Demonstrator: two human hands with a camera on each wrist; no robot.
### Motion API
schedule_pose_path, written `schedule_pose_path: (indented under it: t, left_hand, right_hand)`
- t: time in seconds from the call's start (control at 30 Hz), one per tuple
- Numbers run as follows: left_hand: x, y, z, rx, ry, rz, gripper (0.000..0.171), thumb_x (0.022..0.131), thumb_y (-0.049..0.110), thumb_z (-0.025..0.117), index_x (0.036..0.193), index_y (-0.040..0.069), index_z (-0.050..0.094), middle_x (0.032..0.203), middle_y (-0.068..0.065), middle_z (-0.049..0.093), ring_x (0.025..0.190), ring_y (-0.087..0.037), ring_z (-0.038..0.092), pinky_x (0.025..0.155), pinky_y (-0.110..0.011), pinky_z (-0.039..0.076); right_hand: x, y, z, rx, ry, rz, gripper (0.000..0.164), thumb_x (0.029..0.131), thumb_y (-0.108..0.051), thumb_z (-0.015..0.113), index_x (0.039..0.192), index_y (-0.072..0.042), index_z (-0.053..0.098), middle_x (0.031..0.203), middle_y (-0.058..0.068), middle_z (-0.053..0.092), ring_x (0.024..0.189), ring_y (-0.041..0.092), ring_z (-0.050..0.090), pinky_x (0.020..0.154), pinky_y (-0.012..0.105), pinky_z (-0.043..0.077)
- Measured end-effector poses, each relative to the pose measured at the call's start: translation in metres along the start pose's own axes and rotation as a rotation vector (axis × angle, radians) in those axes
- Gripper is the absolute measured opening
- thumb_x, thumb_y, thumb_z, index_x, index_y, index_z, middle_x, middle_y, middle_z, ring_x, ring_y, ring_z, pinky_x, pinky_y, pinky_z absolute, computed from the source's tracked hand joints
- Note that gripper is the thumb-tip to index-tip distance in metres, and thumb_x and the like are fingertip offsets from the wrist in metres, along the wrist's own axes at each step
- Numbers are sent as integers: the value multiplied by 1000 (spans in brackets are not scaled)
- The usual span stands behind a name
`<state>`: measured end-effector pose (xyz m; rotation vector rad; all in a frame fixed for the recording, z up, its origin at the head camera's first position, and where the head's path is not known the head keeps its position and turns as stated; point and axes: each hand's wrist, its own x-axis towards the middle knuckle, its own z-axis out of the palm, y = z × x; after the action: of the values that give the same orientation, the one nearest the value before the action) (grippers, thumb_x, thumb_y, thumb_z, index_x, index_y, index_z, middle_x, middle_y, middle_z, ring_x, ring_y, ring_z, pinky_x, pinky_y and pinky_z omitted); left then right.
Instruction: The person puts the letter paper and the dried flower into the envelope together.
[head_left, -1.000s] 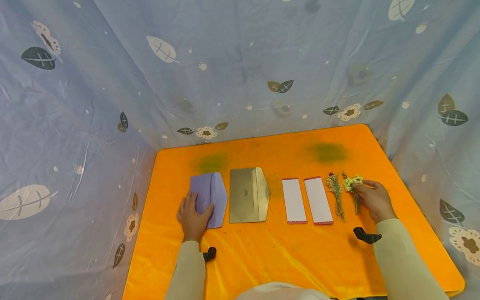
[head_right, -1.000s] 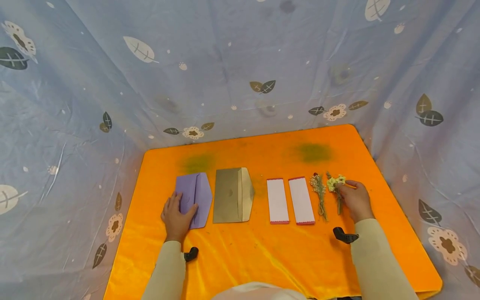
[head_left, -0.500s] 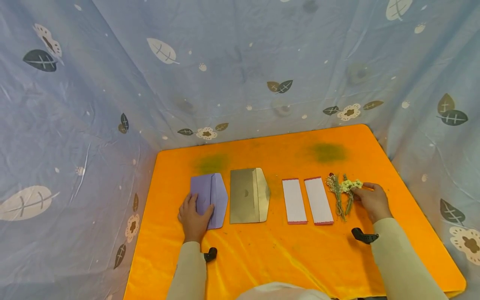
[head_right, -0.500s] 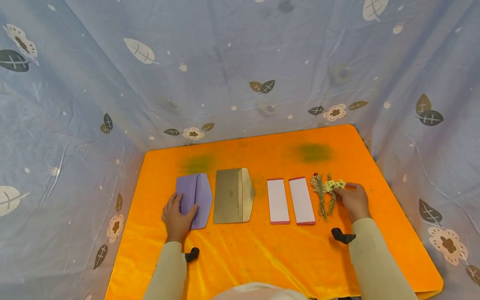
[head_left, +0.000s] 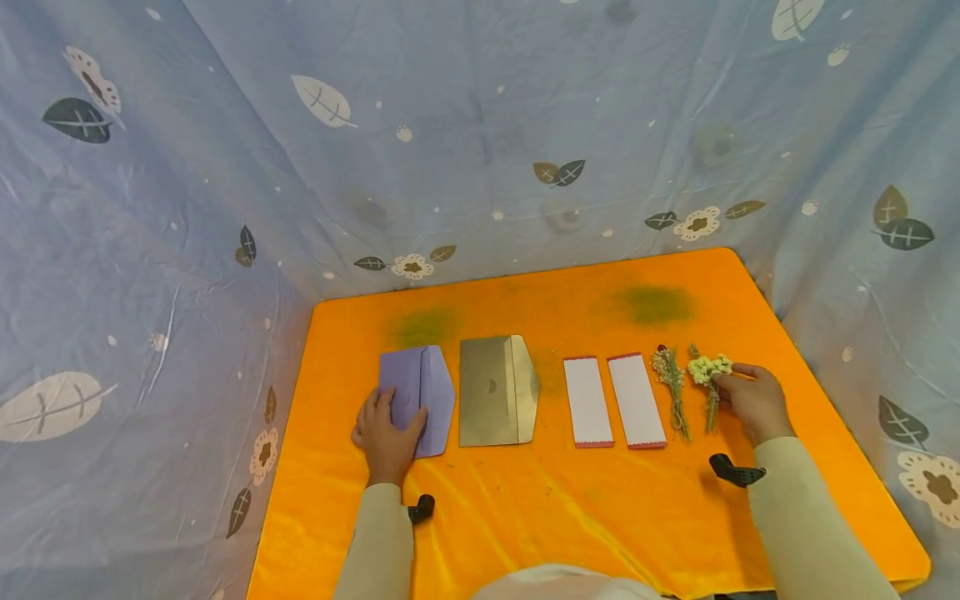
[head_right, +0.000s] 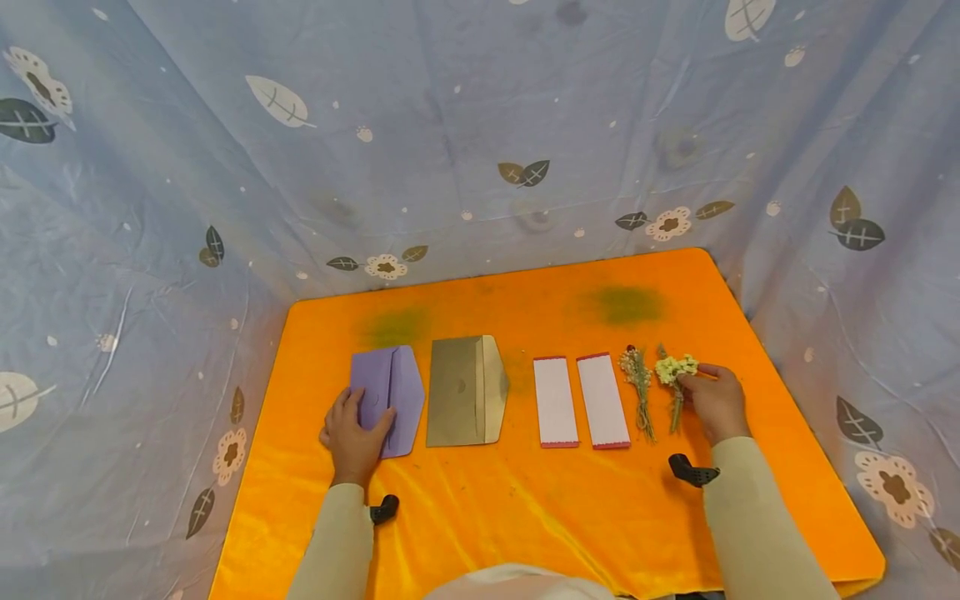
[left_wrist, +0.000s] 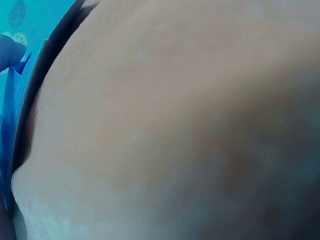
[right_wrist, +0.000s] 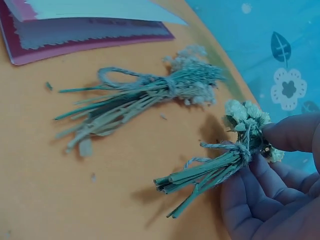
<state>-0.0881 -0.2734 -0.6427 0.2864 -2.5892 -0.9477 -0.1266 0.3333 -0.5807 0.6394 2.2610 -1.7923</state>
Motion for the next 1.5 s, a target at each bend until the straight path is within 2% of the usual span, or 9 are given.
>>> schedule_pose_path:
  t: [0.13,0.23,0.37,0.5,0.63,0.97,1.17,1.33,1.5]
  left_hand:
    - [-1,2,-1,4,0,-10,75,91,45,86,152,8,62,164,-21,44,147,-48,36,109,-72,15]
    - [-1,2,-2,0,-4,-17,76,91,44,86,153,7,61,165,-21,43,146,-49,36,110,-72,15]
    - [0,2,-2,-2,-9,-24,76,91,44,86,153,8,61,166,-20,43,145,-50,37,110,-72,15]
    - [0,0,0,2,-7,-27,75,91,45,85,152,9,61,165,-20,44,144,-49,38,110,-71,17]
    - [1,-2,1,2,-7,-34,75,91,46,86,152,9,62,165,-19,44,143,-50,39,110,-70,18]
    - [2,-4,2,-9,-9,-36,77,90,47,86,152,9,61,165,-19,44,141,-49,39,108,-69,19]
    - [1,-5,2,-10,-11,-36,76,91,46,86,152,9,62,165,-19,44,141,-49,39,108,-69,19]
    - [1,-3,1,-20,-12,-34,75,91,47,85,151,8,63,165,-19,44,139,-51,40,107,-69,20]
    - [1,-4,1,-15,-9,-24,74,91,47,86,151,8,63,165,-19,44,137,-50,40,107,-69,20]
  right_hand:
    - [-2,-4,-4,-19,4,-10,76,115,-29,54,169,10,17,144,22,51,93,1,61,80,27,60]
    - [-4,-9,-4,-22,10,-22,77,114,-32,56,170,8,20,137,12,56,95,2,61,80,24,59]
    - [-5,-15,-1,25,3,-39,78,114,-32,59,170,6,19,125,-4,59,99,3,62,82,24,59]
    - [-6,-21,5,90,-34,-57,79,113,-29,61,170,6,18,121,-7,60,102,6,62,84,25,59]
    - [-6,-26,15,124,-78,-64,80,112,-27,63,169,7,18,121,-6,61,103,10,63,84,27,60]
    - [-11,-36,40,92,-179,-100,82,113,-29,62,171,6,16,127,0,59,105,9,64,88,28,59]
    - [-11,-38,51,102,-213,-93,78,112,-28,65,168,6,22,122,4,63,102,13,66,88,30,60]
    - [-12,-40,60,135,-242,-94,79,111,-24,66,167,7,20,117,2,65,98,14,68,86,29,60]
    - [-15,-42,69,139,-259,-98,78,112,-23,66,165,8,20,123,7,61,98,13,69,87,31,61]
